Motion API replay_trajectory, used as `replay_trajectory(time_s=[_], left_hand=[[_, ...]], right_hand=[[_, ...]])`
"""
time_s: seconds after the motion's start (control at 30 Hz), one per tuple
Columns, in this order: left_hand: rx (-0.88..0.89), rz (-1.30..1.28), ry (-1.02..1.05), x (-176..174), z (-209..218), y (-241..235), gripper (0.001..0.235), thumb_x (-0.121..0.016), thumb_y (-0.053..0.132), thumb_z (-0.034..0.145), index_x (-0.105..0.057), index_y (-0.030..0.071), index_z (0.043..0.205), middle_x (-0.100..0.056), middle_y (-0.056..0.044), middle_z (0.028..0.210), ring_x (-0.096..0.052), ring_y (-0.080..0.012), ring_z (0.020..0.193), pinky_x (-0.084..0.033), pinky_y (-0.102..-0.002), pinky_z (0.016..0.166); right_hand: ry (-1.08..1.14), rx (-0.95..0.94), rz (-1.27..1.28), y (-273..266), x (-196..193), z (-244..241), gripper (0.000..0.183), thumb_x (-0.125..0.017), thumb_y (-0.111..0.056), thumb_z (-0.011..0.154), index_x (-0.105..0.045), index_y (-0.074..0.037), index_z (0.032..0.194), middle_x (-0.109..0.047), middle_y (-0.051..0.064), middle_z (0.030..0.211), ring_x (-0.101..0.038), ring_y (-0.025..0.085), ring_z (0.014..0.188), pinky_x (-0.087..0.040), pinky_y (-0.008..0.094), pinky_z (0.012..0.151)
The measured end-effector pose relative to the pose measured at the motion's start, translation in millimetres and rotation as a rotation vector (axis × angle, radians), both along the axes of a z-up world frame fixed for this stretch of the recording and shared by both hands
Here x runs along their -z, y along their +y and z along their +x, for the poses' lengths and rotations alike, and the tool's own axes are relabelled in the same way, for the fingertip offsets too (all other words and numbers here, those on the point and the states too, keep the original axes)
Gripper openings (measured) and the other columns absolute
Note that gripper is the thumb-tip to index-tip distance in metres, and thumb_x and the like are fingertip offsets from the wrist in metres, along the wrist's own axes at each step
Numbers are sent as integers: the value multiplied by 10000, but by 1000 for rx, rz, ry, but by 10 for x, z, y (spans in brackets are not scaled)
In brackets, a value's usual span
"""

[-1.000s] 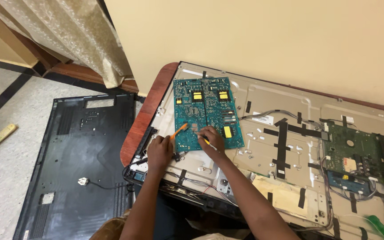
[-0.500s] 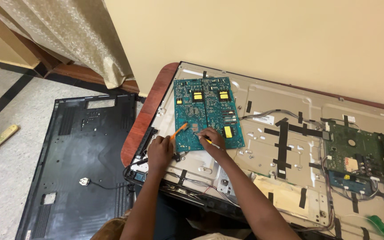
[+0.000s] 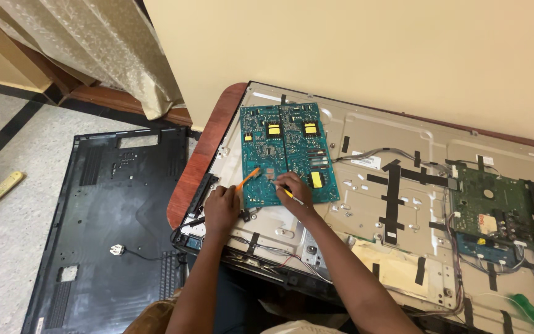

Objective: The person uses a toothbrush and a screwdriver to clean a green circuit board placed on a disassembled television chassis. The person scrubs the board's surface with the toothbrush while occasionally using the screwdriver to point at or adjust components.

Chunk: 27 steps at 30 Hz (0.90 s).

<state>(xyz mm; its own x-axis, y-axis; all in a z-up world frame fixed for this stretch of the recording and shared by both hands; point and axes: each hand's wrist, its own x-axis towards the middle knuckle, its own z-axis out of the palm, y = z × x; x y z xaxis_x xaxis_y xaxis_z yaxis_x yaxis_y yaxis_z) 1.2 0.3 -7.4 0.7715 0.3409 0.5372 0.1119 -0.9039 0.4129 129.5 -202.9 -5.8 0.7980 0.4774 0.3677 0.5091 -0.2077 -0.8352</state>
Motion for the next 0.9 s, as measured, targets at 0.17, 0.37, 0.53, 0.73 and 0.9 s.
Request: replay_trajectory(time_s=[0.17,0.37,0.53,0.73,0.9], left_hand=[[1,11,-1,-18,1,13,245,-649,179,919,-752,48,1098,-664,-119,888,-649,-316,838,-533,-440,723],[2,1,16,6,14,6,252,-649,174,913,-750,44,1105,-666,-124,896,-647,-322,838,-534,-443,723],[3,8,-2,-35,6,13,247,-651,174,919,-749,39,1102,-665,-127,885,-648,-324,835,-532,-442,719],[52,-51,-51,-46,-45,-21,250,-649,161,918,-741,23,1104,-663,-135,903,-640,-336,843,-527,-454,739],[28,-28,-9,-81,24,24,257,-655,149,907,-738,25,1116,-652,-146,880,-631,-350,822,-519,-465,722]], right_hand=[[44,-70,40,-5,51,54,130,-671,-75,863,-739,-24,961,-713,70,1073,-724,166,976,-574,275,855],[3,-47,-3,-17,85,44,147,-678,-60,870,-747,-12,990,-726,78,1090,-722,172,984,-561,278,859],[78,-65,33,1,68,50,158,-685,-63,867,-746,-15,1004,-719,77,1074,-723,171,948,-565,279,824],[15,-89,47,-54,173,35,120,-694,-54,898,-736,2,995,-724,95,1052,-721,175,965,-563,287,842],[360,33,228,63,63,81,202,-618,-166,1000,-718,-31,1110,-707,89,1055,-728,187,881,-562,280,807]])
